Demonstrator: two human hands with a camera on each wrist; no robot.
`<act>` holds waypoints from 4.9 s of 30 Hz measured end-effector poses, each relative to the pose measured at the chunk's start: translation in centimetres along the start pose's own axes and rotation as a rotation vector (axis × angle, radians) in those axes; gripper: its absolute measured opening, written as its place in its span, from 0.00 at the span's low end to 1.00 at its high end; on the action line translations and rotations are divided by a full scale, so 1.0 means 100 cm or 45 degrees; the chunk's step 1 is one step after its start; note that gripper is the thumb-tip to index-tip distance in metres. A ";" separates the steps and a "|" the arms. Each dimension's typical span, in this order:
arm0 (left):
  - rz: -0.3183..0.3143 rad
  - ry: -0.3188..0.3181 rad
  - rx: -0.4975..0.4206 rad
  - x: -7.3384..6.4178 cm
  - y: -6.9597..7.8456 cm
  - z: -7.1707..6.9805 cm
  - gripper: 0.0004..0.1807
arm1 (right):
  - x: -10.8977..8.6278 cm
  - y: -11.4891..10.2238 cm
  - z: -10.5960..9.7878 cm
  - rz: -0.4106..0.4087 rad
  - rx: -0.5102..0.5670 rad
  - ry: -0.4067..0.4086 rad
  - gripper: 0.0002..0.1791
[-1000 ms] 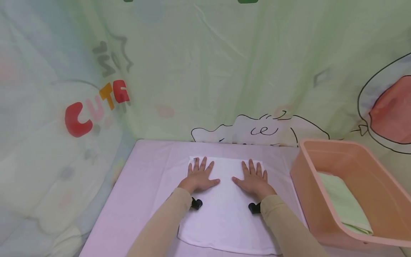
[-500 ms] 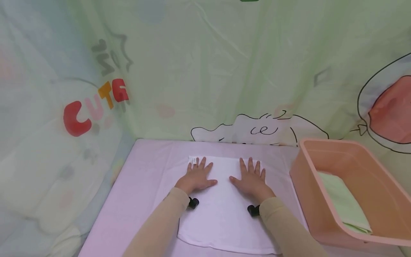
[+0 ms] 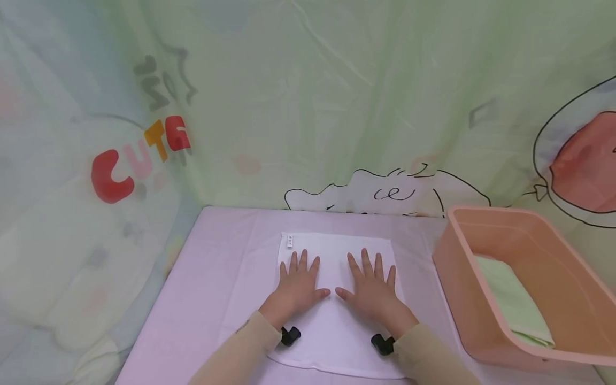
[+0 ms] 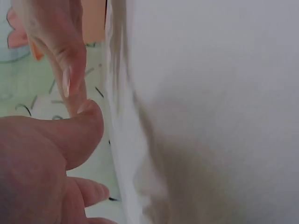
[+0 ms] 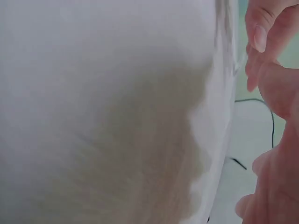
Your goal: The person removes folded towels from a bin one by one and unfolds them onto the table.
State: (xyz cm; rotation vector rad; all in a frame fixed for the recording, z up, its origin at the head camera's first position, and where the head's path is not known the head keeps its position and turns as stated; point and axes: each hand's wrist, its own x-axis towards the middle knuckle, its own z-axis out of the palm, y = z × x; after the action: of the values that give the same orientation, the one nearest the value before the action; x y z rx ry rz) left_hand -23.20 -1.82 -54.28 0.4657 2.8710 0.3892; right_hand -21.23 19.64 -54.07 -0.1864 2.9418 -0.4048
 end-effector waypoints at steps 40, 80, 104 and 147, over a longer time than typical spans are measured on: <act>0.094 -0.177 -0.068 -0.111 0.000 0.040 0.52 | -0.111 0.002 0.044 -0.023 0.107 -0.158 0.51; 0.137 -0.148 -0.059 -0.125 -0.017 0.048 0.52 | -0.136 0.023 0.079 0.048 0.132 0.019 0.55; 0.015 -0.035 -0.568 -0.098 -0.038 -0.003 0.38 | -0.084 -0.001 -0.049 -0.015 0.114 -0.338 0.43; -0.566 0.012 -1.346 -0.025 -0.087 -0.022 0.16 | 0.148 0.026 -0.014 0.017 0.312 0.096 0.22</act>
State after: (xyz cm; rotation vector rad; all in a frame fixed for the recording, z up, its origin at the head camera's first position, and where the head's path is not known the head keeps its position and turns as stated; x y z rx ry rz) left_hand -23.85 -11.09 -54.30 -0.3500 2.2074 1.6210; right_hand -36.27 20.34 -55.63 -0.1224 2.9291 -0.7801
